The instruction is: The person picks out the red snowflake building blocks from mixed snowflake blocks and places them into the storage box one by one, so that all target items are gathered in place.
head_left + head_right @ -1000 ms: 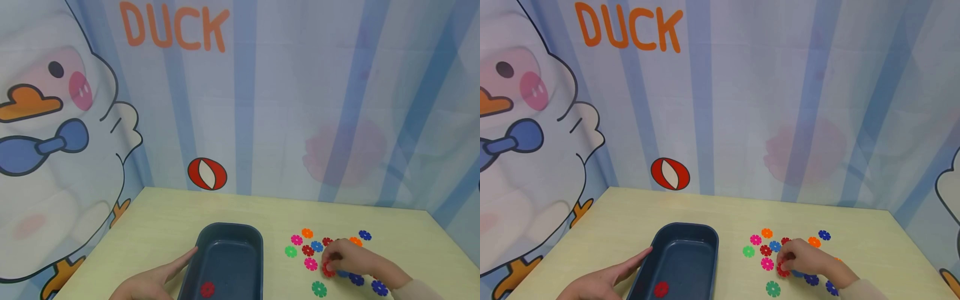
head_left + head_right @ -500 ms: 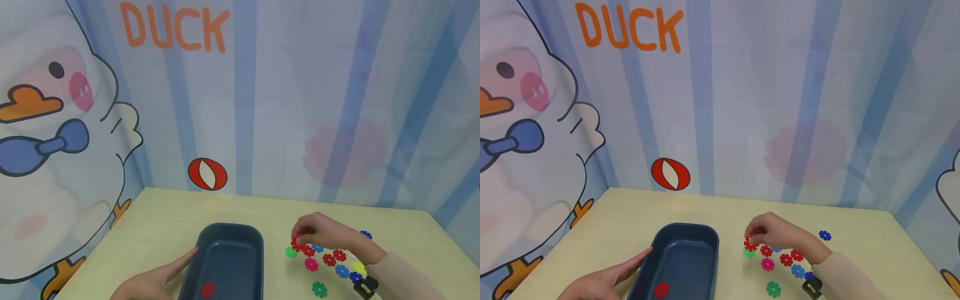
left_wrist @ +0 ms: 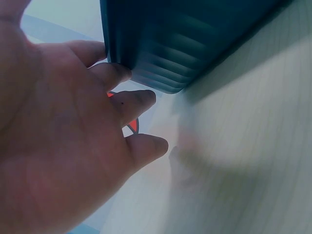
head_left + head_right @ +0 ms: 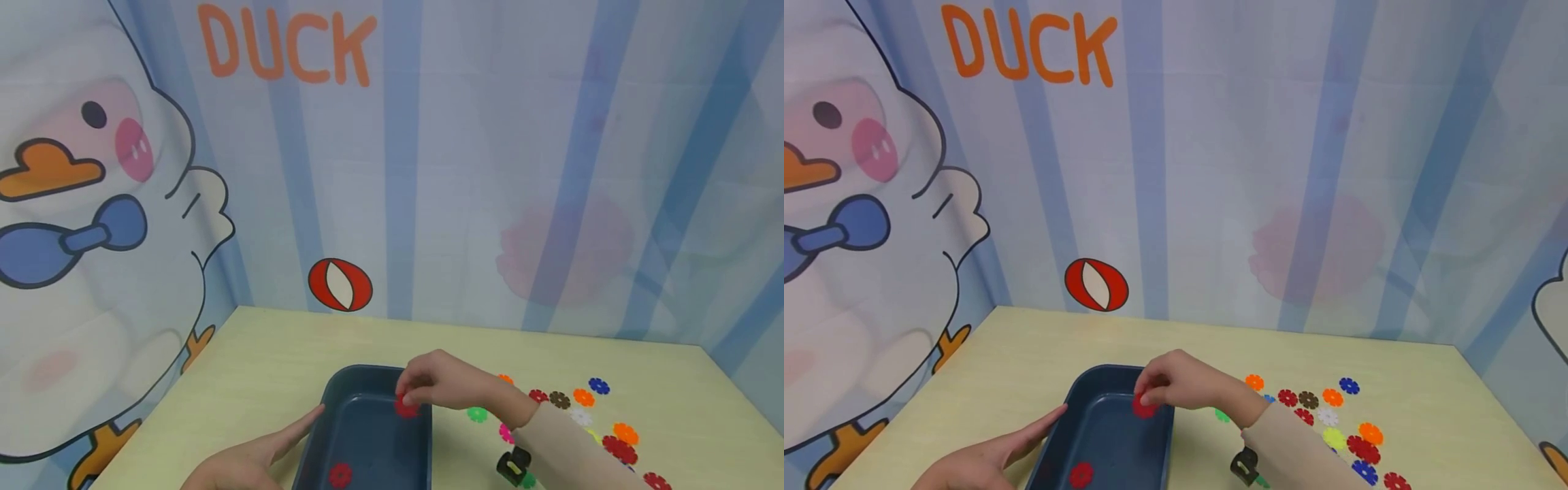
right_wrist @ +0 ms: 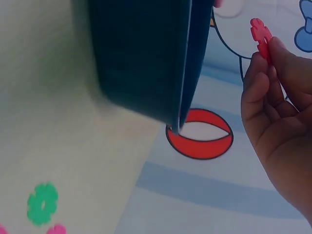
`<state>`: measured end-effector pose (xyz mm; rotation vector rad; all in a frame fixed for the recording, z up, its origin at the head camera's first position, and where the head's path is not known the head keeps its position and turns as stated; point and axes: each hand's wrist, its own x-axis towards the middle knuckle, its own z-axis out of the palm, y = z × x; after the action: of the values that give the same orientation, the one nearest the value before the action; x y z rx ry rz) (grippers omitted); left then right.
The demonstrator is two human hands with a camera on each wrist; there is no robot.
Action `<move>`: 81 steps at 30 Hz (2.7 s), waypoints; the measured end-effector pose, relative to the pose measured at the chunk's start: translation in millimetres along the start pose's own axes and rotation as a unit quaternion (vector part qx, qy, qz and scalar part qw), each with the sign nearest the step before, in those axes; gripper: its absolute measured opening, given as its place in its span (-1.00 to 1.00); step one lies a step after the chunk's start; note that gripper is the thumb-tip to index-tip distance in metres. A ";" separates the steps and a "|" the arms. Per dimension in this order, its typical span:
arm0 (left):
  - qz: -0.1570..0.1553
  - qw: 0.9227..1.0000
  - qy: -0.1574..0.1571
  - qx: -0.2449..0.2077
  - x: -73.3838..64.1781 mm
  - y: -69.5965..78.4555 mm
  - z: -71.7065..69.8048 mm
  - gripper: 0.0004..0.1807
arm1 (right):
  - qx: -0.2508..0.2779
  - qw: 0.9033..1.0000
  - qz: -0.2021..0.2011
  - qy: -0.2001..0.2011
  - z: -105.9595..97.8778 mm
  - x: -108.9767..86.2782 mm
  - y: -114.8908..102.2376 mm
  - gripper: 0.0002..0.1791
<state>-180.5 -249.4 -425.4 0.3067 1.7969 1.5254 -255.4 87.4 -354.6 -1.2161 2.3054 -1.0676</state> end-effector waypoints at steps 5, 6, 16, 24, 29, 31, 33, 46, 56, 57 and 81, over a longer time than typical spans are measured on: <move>-0.007 0.999 0.016 0.042 0.9 2.0 -0.1 0.07 | 0.011 1.000 0.001 0.008 17.3 19.8 3.6 -0.90; -0.008 0.999 0.017 0.048 1.1 2.1 -0.5 0.07 | 0.013 1.000 0.000 0.010 20.7 23.1 4.8 -0.89; 0.040 0.993 -0.021 0.111 2.6 0.9 -9.3 0.15 | 0.048 0.998 0.026 0.011 48.8 48.0 10.2 -0.88; 0.053 0.991 -0.033 0.121 3.0 2.6 -11.5 0.16 | 0.063 0.997 0.043 0.000 65.1 64.7 9.9 -0.89; 0.058 0.990 -0.040 0.125 2.7 1.6 -11.3 0.15 | 0.072 0.995 0.064 -0.011 75.8 72.1 12.8 -0.91; 0.059 0.989 -0.043 0.128 2.7 0.9 -10.7 0.15 | 0.078 0.994 0.075 -0.010 79.4 73.6 15.0 -0.92; 0.054 0.990 -0.042 0.127 2.6 0.5 -9.9 0.14 | 0.086 0.993 0.085 -0.006 82.4 74.4 17.6 -0.93; 0.062 0.990 -0.052 0.118 1.5 3.3 -10.4 0.13 | 0.091 0.989 0.117 -0.016 90.5 77.7 26.2 -0.96; 0.038 0.993 -0.042 0.099 0.2 3.2 -7.1 0.07 | 0.079 0.989 0.122 -0.015 93.0 77.0 26.9 -0.97; 0.036 0.994 -0.040 0.099 -0.2 3.7 -6.7 0.07 | 0.078 0.989 0.123 -0.013 92.8 76.7 26.4 -0.97; -0.008 0.998 0.014 0.056 -3.7 1.1 -3.1 0.10 | -0.014 0.999 0.021 0.042 4.6 16.8 11.2 -0.68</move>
<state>-180.3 -253.7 -423.0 0.3260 1.9049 1.4275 -268.9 75.6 -365.0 -1.1482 2.4041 -1.0952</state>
